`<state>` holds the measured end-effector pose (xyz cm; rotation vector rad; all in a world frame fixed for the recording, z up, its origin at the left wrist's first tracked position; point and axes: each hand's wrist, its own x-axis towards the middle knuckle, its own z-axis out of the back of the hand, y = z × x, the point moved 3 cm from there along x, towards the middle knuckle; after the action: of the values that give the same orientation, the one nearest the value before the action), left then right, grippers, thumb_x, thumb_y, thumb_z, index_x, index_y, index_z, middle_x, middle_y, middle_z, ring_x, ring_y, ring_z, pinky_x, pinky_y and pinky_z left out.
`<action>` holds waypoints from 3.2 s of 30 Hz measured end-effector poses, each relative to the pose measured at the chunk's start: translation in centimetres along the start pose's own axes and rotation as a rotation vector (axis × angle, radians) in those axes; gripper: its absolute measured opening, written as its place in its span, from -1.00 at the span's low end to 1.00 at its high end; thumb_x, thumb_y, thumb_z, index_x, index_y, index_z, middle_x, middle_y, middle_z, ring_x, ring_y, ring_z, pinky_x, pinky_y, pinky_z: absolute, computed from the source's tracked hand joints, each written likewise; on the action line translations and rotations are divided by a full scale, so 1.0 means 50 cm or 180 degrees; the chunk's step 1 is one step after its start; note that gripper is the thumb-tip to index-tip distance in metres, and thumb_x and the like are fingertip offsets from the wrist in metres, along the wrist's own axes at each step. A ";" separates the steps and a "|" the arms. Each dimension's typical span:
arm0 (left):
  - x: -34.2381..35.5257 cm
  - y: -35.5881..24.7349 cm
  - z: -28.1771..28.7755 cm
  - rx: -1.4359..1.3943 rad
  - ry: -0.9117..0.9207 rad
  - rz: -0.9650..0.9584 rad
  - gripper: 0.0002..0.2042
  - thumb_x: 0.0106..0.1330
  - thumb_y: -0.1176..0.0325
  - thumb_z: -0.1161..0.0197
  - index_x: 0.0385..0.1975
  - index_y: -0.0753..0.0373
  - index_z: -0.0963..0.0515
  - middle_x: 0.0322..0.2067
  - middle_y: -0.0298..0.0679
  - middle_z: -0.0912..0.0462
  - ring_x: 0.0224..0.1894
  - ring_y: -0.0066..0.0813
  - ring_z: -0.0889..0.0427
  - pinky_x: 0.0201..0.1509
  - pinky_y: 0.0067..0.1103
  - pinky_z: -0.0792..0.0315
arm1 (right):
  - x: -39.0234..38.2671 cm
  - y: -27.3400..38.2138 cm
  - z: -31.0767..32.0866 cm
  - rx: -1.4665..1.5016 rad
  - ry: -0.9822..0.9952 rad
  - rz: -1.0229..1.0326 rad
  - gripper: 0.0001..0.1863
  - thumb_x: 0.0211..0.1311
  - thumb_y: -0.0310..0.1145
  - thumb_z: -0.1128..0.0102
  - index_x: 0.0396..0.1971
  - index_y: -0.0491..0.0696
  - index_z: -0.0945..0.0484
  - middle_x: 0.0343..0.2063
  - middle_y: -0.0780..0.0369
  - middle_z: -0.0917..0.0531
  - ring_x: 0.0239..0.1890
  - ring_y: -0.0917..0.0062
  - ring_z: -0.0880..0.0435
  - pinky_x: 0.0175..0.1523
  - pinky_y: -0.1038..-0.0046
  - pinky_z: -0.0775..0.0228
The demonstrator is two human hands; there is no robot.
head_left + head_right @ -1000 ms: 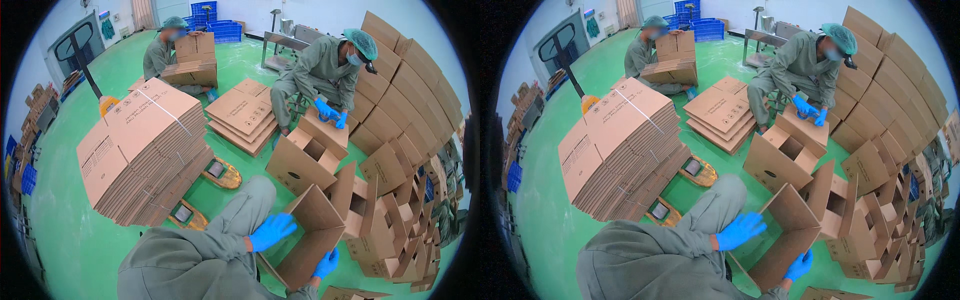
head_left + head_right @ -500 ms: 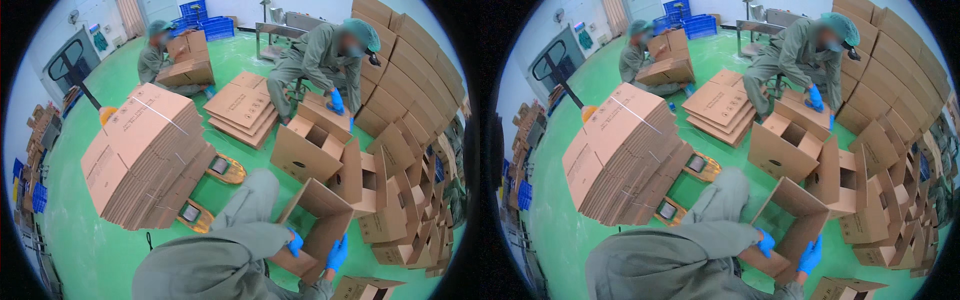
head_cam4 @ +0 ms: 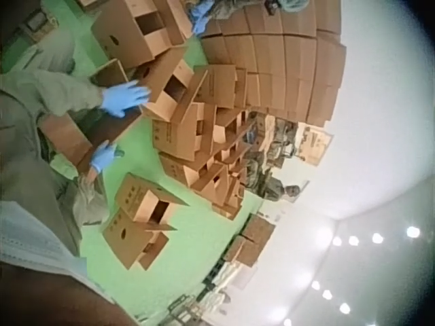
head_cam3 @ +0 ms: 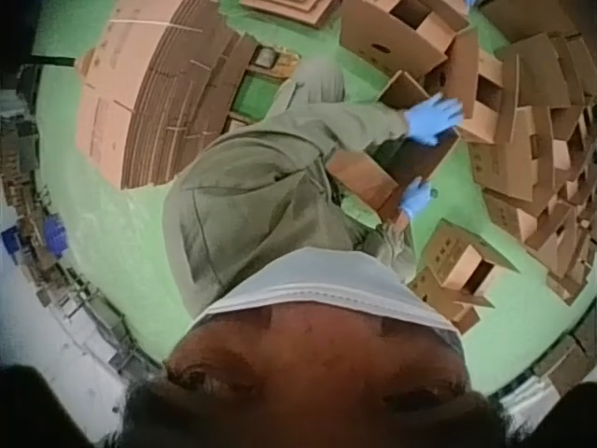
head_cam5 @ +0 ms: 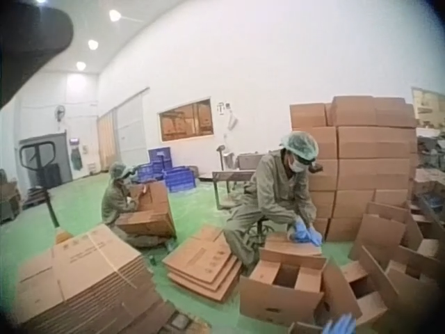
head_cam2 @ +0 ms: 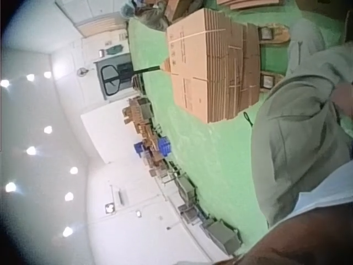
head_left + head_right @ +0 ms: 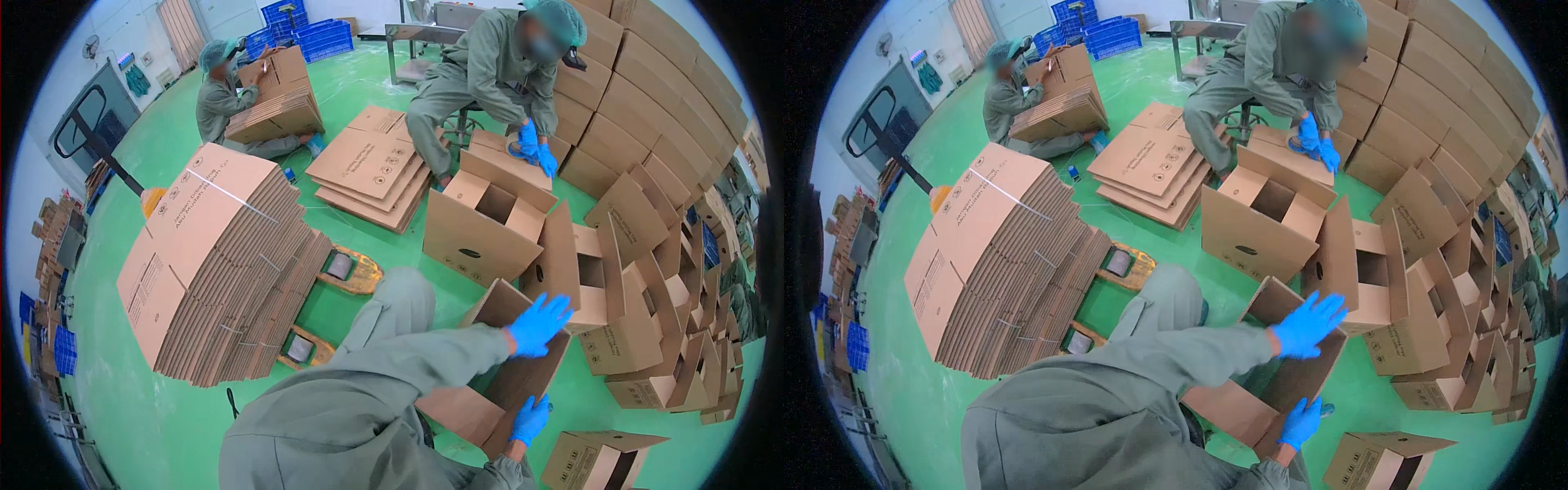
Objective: Manually assemble and fold cardboard boxes for shipping or storage.
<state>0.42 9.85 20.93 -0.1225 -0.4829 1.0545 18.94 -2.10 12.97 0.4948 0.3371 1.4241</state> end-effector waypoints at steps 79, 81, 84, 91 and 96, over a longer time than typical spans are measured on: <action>-0.213 0.029 -0.097 -0.1763 0.3045 0.0253 -0.24 0.23 -0.22 0.12 0.24 0.31 -0.12 0.25 -0.02 -0.15 0.29 -0.12 -0.13 0.32 -0.29 -0.05 | -0.210 0.192 -0.165 -0.0390 0.2690 0.0437 -0.58 0.15 0.06 0.11 -0.09 0.20 -0.51 -0.09 0.22 -0.56 -0.05 0.22 -0.53 -0.04 0.23 -0.36; -0.244 0.011 -0.032 -0.1775 0.3132 -0.0127 -0.39 0.31 -0.07 0.08 0.20 0.28 -0.22 0.17 -0.06 -0.30 0.23 -0.20 -0.26 0.31 -0.53 -0.09 | -0.207 0.200 -0.159 -0.0565 0.2718 0.0586 -0.57 0.15 0.07 0.11 -0.07 0.20 -0.50 -0.07 0.23 -0.56 -0.03 0.23 -0.52 -0.02 0.25 -0.36; -0.258 0.017 0.085 -0.1770 0.2831 -0.0354 -0.41 0.32 -0.06 0.07 0.22 0.23 -0.21 0.18 -0.06 -0.29 0.23 -0.21 -0.26 0.30 -0.47 -0.11 | -0.189 0.187 -0.160 -0.0049 0.2750 0.0465 -0.55 0.18 0.05 0.11 -0.06 0.12 -0.50 -0.06 0.21 -0.55 0.01 0.26 -0.50 -0.01 0.28 -0.35; -0.200 0.172 0.210 -0.1817 0.2178 0.0174 -0.42 0.29 -0.05 0.03 0.18 0.23 -0.26 0.08 0.00 -0.41 0.11 -0.10 -0.40 0.20 -0.41 -0.24 | -0.134 0.178 -0.198 0.1103 0.2983 -0.0311 -0.65 0.14 -0.14 0.11 -0.36 -0.07 -0.56 -0.40 0.20 -0.65 -0.39 0.43 -0.62 -0.22 0.41 -0.46; -0.205 0.294 0.148 -0.0732 0.1952 0.0937 -0.41 0.23 -0.08 -0.02 0.11 0.25 -0.35 0.04 0.00 -0.44 0.07 -0.12 -0.45 0.15 -0.36 -0.30 | -0.101 0.195 -0.213 0.1118 0.3288 -0.1295 -0.66 0.13 -0.17 0.06 -0.37 -0.12 -0.56 -0.49 0.16 -0.65 -0.51 0.47 -0.63 -0.37 0.40 -0.49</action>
<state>-18.76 7.40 19.45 -0.7158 -0.0231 1.1778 4.63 -5.05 8.56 -0.0868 1.4455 1.1162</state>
